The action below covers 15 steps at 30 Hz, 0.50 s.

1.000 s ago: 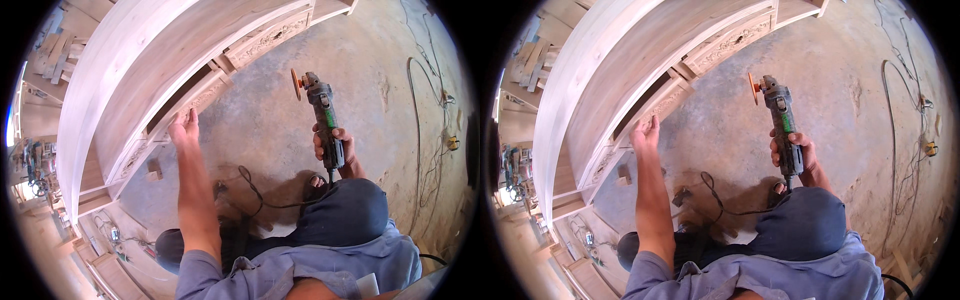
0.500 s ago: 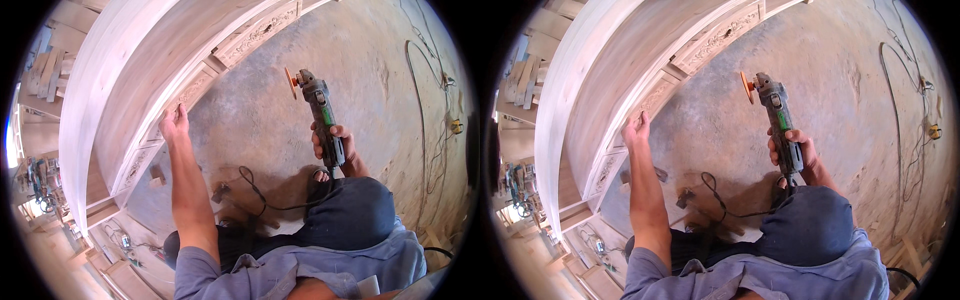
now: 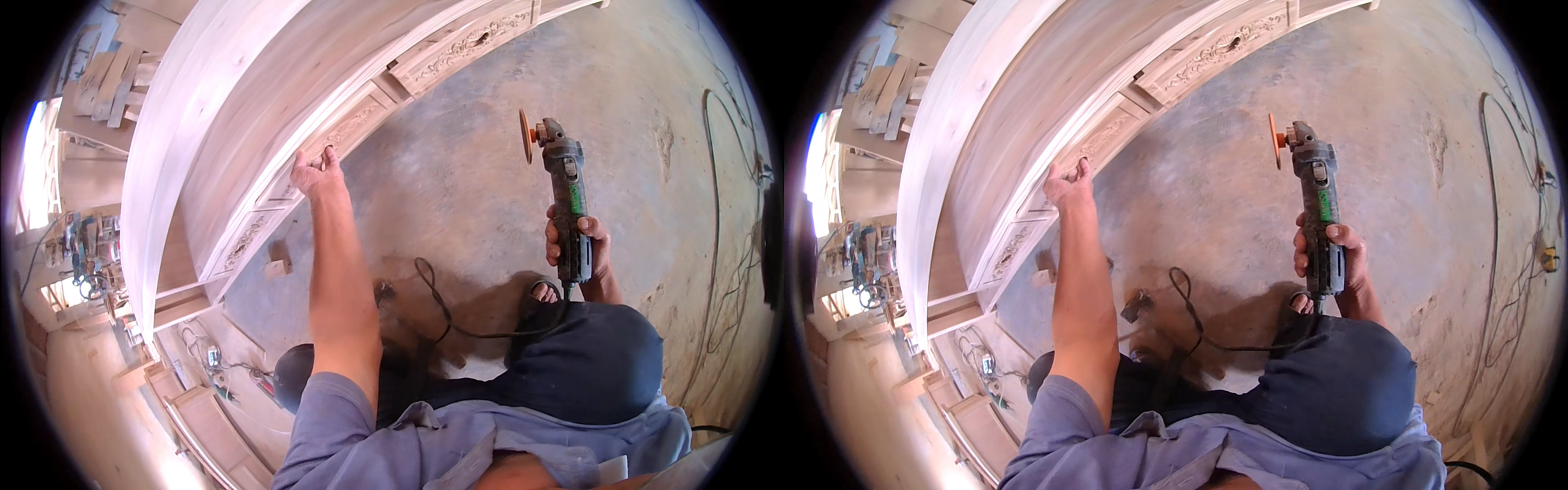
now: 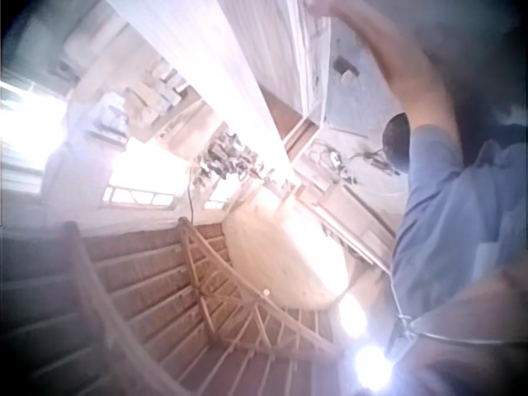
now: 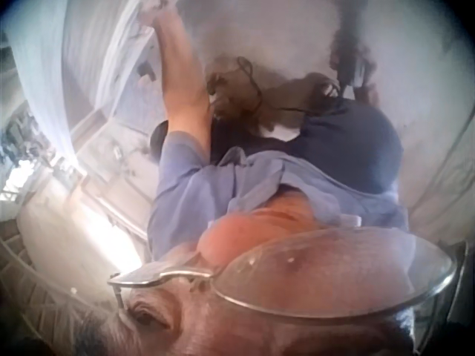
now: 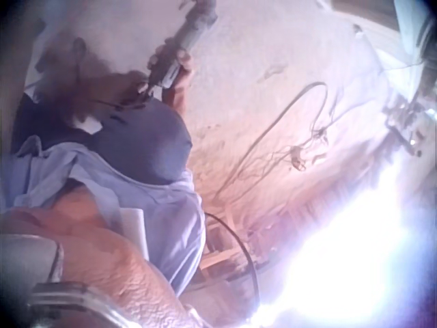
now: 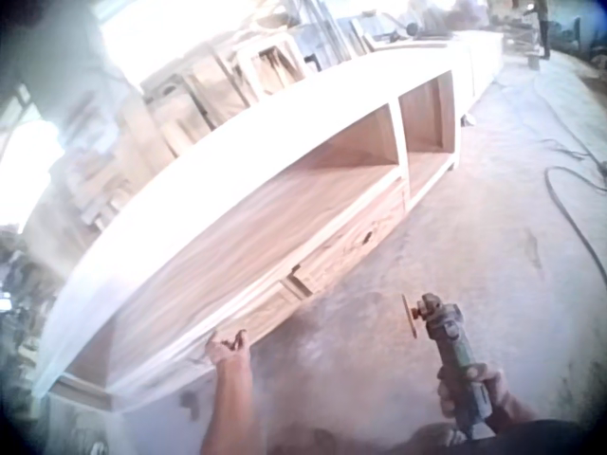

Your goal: The person uses an angle grinder with a sanding disc to smooth the edges and surfaces of a large, curved wooden furniture piece. They periodically pause to wipe away dust and inspect the work with their hands.

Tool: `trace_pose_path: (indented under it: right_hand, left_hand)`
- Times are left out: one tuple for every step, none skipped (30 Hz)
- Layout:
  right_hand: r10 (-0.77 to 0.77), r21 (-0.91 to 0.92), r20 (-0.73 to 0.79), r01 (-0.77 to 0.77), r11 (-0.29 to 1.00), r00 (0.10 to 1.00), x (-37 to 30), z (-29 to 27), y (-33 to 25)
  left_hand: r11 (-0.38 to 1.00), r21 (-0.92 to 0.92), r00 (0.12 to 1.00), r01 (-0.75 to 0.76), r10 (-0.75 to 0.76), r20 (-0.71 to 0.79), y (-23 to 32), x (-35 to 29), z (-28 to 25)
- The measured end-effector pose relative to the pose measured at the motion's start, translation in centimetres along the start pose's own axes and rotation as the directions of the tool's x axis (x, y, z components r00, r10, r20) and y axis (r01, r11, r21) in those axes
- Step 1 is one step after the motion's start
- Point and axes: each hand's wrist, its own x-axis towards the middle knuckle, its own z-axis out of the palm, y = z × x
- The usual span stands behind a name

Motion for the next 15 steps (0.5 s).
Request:
trace_pose_path:
  right_hand:
    - [-0.008,-0.001,-0.005,0.008,1.0,1.0,0.0,-0.1,0.1]
    - [-0.017,-0.019,-0.008,0.017,1.0,1.0,-0.1,-0.2,0.1]
    - [-0.006,-0.012,-0.019,0.005,1.0,1.0,-0.1,-0.2,0.1]
    - [-0.004,-0.012,-0.026,0.003,1.0,1.0,-0.1,-0.3,0.1]
    - [-0.001,-0.013,-0.035,0.001,1.0,0.999,-0.2,-0.3,0.0]
    - [0.003,-0.009,-0.019,-0.003,1.0,1.0,-0.2,-0.3,0.0]
    - [0.007,-0.008,-0.005,-0.007,1.0,1.0,-0.2,-0.3,0.0]
    - [0.006,-0.014,0.0,-0.006,1.0,1.0,-0.2,-0.4,-0.1]
    - [0.001,-0.017,-0.004,-0.001,1.0,1.0,-0.2,-0.3,-0.1]
    - [-0.003,-0.028,-0.014,0.002,1.0,1.0,-0.2,-0.3,0.0]
    - [-0.007,-0.04,0.006,0.007,0.999,1.0,-0.2,-0.3,0.0]
    - [0.004,-0.033,-0.033,-0.005,0.999,0.999,-0.2,-0.2,0.1]
    - [-0.008,-0.028,-0.037,0.007,1.0,0.999,-0.2,-0.2,0.2]
    - [-0.015,-0.016,-0.062,0.014,1.0,0.998,-0.2,-0.1,0.3]
    - [-0.028,-0.056,-0.064,0.024,0.998,0.998,-0.2,0.0,0.4]
  left_hand:
    - [1.0,0.016,1.0,-0.017,0.016,0.023,-0.2,0.2,-0.1]
    - [1.0,0.017,0.999,-0.026,0.025,0.042,-0.4,0.3,-0.1]
    - [0.999,0.012,0.999,-0.039,0.039,0.031,-0.5,0.5,0.1]
    - [0.999,0.007,0.999,-0.046,0.046,0.0,-0.7,0.4,0.4]
    - [0.999,0.0,0.998,-0.045,0.045,-0.037,-0.8,0.2,0.8]
    - [0.998,0.02,0.997,-0.065,0.066,-0.029,-0.8,-0.1,1.2]
    - [0.996,0.038,0.997,-0.076,0.077,-0.028,-0.8,-0.7,1.5]
    - [0.995,0.055,0.996,-0.085,0.087,-0.027,-0.8,-1.5,1.7]
    - [0.993,0.053,0.992,-0.101,0.105,-0.068,-0.9,-2.4,1.8]
    - [0.992,0.05,0.985,-0.12,0.125,-0.115,-1.2,-3.6,1.2]
    - [0.986,0.05,0.974,-0.161,0.166,-0.156,-1.3,-4.8,0.1]
    - [0.987,0.034,0.978,-0.158,0.161,-0.132,-1.4,-6.1,-1.3]
    - [0.985,0.012,0.982,-0.17,0.17,-0.084,-1.7,-7.2,-2.6]
    - [0.984,0.0,0.983,-0.177,0.177,-0.044,-1.8,-7.8,-3.8]
    - [0.985,0.017,0.984,-0.172,0.173,-0.044,-1.8,-8.2,-5.1]
